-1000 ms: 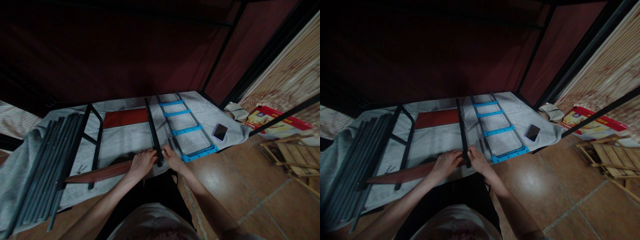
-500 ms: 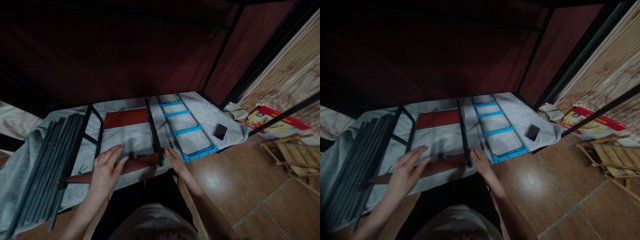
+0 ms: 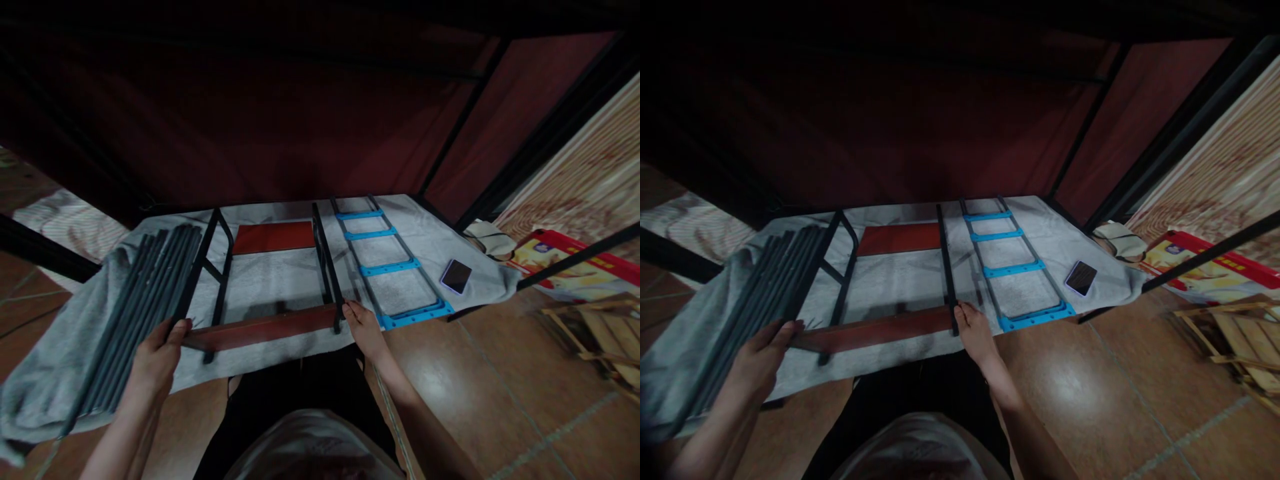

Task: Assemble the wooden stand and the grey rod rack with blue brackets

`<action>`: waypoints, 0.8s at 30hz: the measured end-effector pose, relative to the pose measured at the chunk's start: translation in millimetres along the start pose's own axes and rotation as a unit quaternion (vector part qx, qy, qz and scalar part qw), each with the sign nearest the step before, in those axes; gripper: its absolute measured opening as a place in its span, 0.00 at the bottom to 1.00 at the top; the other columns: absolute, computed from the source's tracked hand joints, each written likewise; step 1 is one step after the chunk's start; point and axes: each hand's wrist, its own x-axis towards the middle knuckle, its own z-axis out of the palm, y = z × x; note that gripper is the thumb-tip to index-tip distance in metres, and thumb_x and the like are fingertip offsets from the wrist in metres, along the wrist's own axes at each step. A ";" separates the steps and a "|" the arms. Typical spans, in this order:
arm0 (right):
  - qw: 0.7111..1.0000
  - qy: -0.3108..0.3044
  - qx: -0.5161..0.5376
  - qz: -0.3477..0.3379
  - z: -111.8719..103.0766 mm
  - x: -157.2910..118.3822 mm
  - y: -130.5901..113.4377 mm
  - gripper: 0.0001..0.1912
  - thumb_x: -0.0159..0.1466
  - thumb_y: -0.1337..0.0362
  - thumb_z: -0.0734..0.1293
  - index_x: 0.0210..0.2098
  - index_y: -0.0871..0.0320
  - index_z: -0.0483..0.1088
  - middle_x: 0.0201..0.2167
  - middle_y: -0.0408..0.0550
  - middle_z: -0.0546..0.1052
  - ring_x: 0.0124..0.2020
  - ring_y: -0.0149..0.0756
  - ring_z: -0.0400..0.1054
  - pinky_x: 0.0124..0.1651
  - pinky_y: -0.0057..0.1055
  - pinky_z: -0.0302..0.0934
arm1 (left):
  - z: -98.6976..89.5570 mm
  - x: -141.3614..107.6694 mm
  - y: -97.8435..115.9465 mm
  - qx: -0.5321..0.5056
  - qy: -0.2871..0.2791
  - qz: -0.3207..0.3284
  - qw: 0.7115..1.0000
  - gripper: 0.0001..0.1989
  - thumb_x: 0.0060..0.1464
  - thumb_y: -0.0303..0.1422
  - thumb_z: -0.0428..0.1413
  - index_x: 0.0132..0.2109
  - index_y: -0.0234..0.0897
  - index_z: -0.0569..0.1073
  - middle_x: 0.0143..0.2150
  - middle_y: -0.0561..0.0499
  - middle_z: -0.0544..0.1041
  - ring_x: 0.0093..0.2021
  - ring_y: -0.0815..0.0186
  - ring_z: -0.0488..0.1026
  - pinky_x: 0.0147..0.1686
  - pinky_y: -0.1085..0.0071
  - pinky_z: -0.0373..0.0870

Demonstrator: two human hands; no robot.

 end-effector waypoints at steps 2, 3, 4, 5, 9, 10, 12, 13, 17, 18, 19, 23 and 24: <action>1.000 0.007 -0.008 -0.008 1.2 -0.2 -3.2 0.23 0.71 0.49 0.57 0.49 0.55 0.77 0.48 0.54 0.79 0.51 0.46 0.73 0.57 0.44 0.64 | 0.3 0.7 -1.7 -0.024 -0.017 -0.014 0.999 0.16 0.54 0.42 0.54 0.44 0.36 0.76 0.43 0.48 0.82 0.52 0.53 0.75 0.56 0.56 0.69; 1.000 0.011 -0.011 -0.011 1.9 -0.4 -4.0 0.23 0.71 0.50 0.57 0.50 0.55 0.77 0.48 0.54 0.79 0.50 0.46 0.73 0.57 0.44 0.65 | 0.1 1.5 -3.8 -0.032 -0.026 -0.023 0.999 0.16 0.53 0.42 0.55 0.44 0.36 0.76 0.44 0.48 0.81 0.53 0.52 0.74 0.58 0.56 0.67; 1.000 0.015 -0.015 -0.010 2.4 -0.7 -4.2 0.24 0.71 0.50 0.57 0.50 0.55 0.77 0.48 0.54 0.80 0.50 0.46 0.73 0.57 0.45 0.65 | -0.1 2.2 -6.1 -0.030 -0.026 -0.021 0.999 0.17 0.53 0.43 0.55 0.43 0.36 0.76 0.44 0.47 0.81 0.53 0.51 0.74 0.59 0.56 0.66; 1.000 0.020 -0.017 -0.008 2.6 -1.0 -3.5 0.24 0.70 0.49 0.57 0.50 0.55 0.77 0.48 0.55 0.80 0.50 0.47 0.73 0.57 0.45 0.65 | -0.4 2.8 -8.4 -0.028 -0.024 -0.018 0.999 0.17 0.53 0.44 0.54 0.43 0.36 0.76 0.43 0.46 0.81 0.54 0.50 0.74 0.59 0.56 0.66; 0.999 0.008 0.029 0.014 -0.2 0.5 6.4 0.25 0.68 0.45 0.59 0.47 0.56 0.78 0.46 0.54 0.80 0.50 0.48 0.73 0.56 0.46 0.65 | -3.9 3.9 -10.6 -0.094 -0.021 -0.043 0.994 0.20 0.49 0.46 0.57 0.43 0.36 0.77 0.41 0.45 0.82 0.54 0.51 0.74 0.61 0.56 0.65; 0.998 -0.003 0.054 0.021 -1.5 1.8 9.8 0.26 0.67 0.44 0.59 0.45 0.56 0.78 0.44 0.53 0.81 0.48 0.48 0.74 0.54 0.45 0.67 | -5.8 4.3 -9.4 -0.125 -0.031 -0.054 0.990 0.21 0.48 0.46 0.58 0.43 0.36 0.77 0.40 0.45 0.82 0.54 0.51 0.74 0.61 0.56 0.65; 0.996 -0.014 0.083 0.035 -3.4 5.2 16.1 0.26 0.67 0.42 0.59 0.41 0.56 0.78 0.37 0.51 0.81 0.40 0.45 0.75 0.46 0.40 0.70 | -10.3 5.6 -6.7 -0.185 -0.053 -0.087 0.977 0.23 0.45 0.47 0.61 0.43 0.35 0.78 0.37 0.45 0.82 0.53 0.51 0.76 0.59 0.56 0.66; 0.996 -0.008 0.081 0.036 -3.6 6.7 18.5 0.26 0.66 0.41 0.60 0.39 0.56 0.77 0.33 0.50 0.80 0.36 0.43 0.74 0.41 0.38 0.70 | -12.3 6.6 -5.9 -0.207 -0.066 -0.103 0.971 0.24 0.44 0.49 0.62 0.42 0.34 0.78 0.36 0.45 0.83 0.51 0.52 0.77 0.58 0.57 0.68; 0.999 0.032 0.033 0.009 -0.3 6.7 22.6 0.22 0.65 0.42 0.62 0.34 0.54 0.74 0.27 0.47 0.75 0.29 0.40 0.70 0.33 0.33 0.67 | -15.0 9.1 -9.8 -0.251 -0.127 -0.138 0.950 0.30 0.41 0.57 0.61 0.37 0.33 0.81 0.38 0.41 0.83 0.48 0.50 0.78 0.53 0.59 0.72; 0.999 0.032 0.026 0.004 0.3 5.5 23.0 0.21 0.65 0.43 0.61 0.33 0.53 0.73 0.26 0.46 0.74 0.29 0.40 0.69 0.32 0.33 0.66 | -14.8 9.3 -12.2 -0.250 -0.133 -0.131 0.950 0.31 0.41 0.59 0.60 0.35 0.33 0.81 0.41 0.40 0.83 0.50 0.50 0.77 0.54 0.59 0.71; 0.999 0.029 0.020 0.003 0.1 4.4 23.4 0.20 0.66 0.44 0.61 0.32 0.52 0.72 0.26 0.46 0.74 0.28 0.40 0.69 0.32 0.33 0.66 | -14.9 9.6 -14.9 -0.248 -0.135 -0.125 0.951 0.32 0.42 0.60 0.59 0.34 0.33 0.81 0.44 0.39 0.82 0.53 0.49 0.76 0.56 0.60 0.70; 1.000 0.005 -0.004 0.004 -13.5 14.9 24.9 0.16 0.65 0.46 0.64 0.33 0.50 0.74 0.31 0.47 0.77 0.35 0.43 0.73 0.37 0.34 0.69 | -20.4 20.0 -25.5 -0.285 -0.178 -0.175 0.926 0.30 0.48 0.56 0.59 0.43 0.33 0.81 0.49 0.40 0.81 0.56 0.51 0.75 0.57 0.62 0.69; 1.000 0.014 -0.013 0.000 -19.5 23.9 23.5 0.15 0.64 0.47 0.65 0.35 0.50 0.74 0.34 0.47 0.78 0.38 0.44 0.74 0.41 0.35 0.69 | -21.8 26.8 -28.0 -0.309 -0.194 -0.201 0.909 0.28 0.50 0.54 0.59 0.47 0.34 0.79 0.49 0.40 0.81 0.54 0.53 0.76 0.55 0.62 0.71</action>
